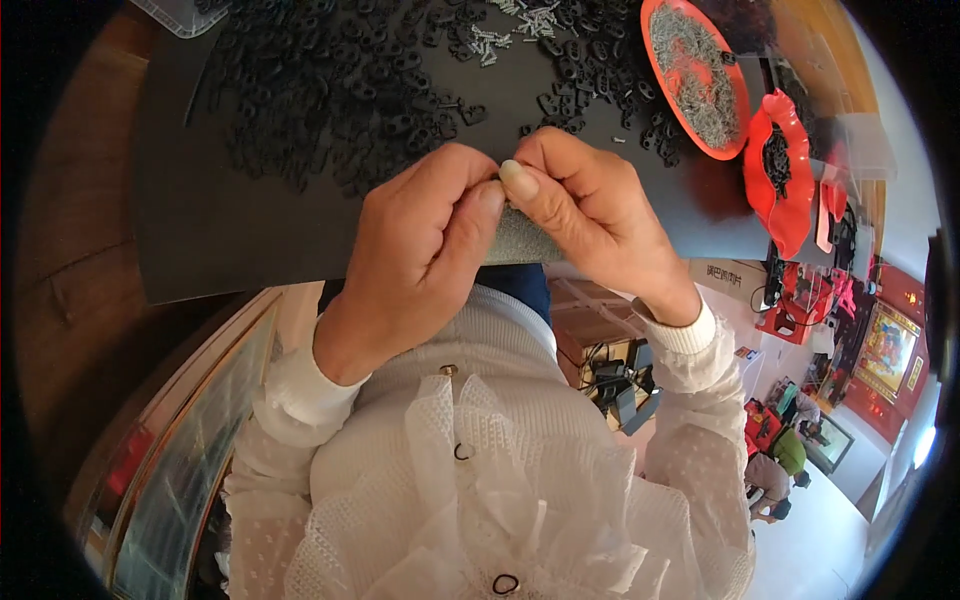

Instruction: The person assembles plastic cord stoppers by hand, picking up springs and plastic pieces from the table and fitting the springs and plastic components together.

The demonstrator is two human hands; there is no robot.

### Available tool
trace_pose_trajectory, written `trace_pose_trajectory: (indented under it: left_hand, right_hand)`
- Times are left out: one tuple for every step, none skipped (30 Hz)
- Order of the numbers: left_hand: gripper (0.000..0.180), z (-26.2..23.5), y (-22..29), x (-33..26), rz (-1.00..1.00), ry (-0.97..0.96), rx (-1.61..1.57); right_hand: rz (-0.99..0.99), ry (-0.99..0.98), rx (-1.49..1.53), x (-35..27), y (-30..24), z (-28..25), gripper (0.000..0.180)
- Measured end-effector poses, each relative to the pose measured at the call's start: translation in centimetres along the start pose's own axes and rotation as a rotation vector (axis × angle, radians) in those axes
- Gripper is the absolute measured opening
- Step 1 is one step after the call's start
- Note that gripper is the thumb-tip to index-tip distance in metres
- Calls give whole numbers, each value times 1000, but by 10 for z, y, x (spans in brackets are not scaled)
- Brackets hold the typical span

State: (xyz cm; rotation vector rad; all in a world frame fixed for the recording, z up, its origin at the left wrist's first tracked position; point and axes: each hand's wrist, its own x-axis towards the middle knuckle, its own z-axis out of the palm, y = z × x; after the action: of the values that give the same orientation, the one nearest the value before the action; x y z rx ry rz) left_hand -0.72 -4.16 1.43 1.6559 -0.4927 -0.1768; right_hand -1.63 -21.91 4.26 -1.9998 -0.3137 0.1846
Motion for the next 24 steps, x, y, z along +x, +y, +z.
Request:
trace_pose_trajectory:
  left_hand:
    - [6,0,2,-1,2,0,0]
    - [6,0,4,-2,-42,-8,-60]
    - [6,0,5,-1,-87,-16,-120]
    - [6,-2,5,0,-87,-13,-120]
    - [7,-5,6,1,-136,-71,-104]
    - [9,-7,6,2,-185,-128,-89]
    - [9,-9,3,3,-186,-126,-91]
    - [9,-10,-1,4,-164,-154,-87]
    - [10,-11,-3,4,-143,-181,-84]
    - [10,-12,-2,5,-144,-180,-86]
    - [10,-12,1,4,-257,-174,-175]
    - [12,-11,4,5,-364,-178,-267]
    - [12,-9,2,5,-362,-183,-272]
    - [12,-8,-1,4,-320,-154,-265]
    - [12,-7,-4,3,-278,-125,-258]
    - [12,-6,-5,3,-278,-126,-262]
    - [12,-6,-7,2,-231,-119,-242]
    - [12,-6,-9,2,-184,-113,-223]
    - [12,-6,-11,2,-187,-112,-226]
    - [11,-6,-12,3,-154,-112,-210]
    - [11,-5,-13,4,-120,-112,-194]
    - [11,-5,-13,4,-121,-114,-197]
    - [10,-5,-13,5,-117,-112,-191]
    - [10,-6,-13,5,-112,-110,-185]
  right_hand:
    - [-22,-4,-14,1,-1,-2,24]
    - [-23,-7,-14,3,-1,-4,24]
    - [-105,-32,-94,5,-1,-6,21]
    - [-187,-58,-174,6,0,-7,19]
    - [-186,-60,-176,7,-1,-6,19]
    - [-203,-76,-202,7,-2,-5,18]
    - [-220,-92,-227,8,-3,-4,16]
    - [-218,-93,-229,11,-1,-6,16]
    - [-276,-60,-279,17,2,-11,16]
    - [-334,-26,-329,24,6,-17,16]
    - [-337,23,-454,34,10,-25,13]
    - [-329,61,-641,43,19,-33,12]
    - [-318,97,-827,51,29,-40,12]
    - [-317,95,-829,56,36,-44,12]
    - [-229,87,-971,59,43,-48,13]
    - [-138,79,-1111,60,46,-51,15]
    - [-139,74,-1111,60,47,-53,15]
    - [-121,63,-1124,59,46,-55,14]
    - [-103,52,-1138,60,45,-57,13]
    - [-146,57,-1109,61,44,-57,14]
    - [-143,56,-1110,63,43,-57,14]
    - [-191,45,-1097,66,42,-56,13]
    - [-239,32,-1081,70,39,-54,12]
    - [-236,31,-1080,73,32,-53,12]
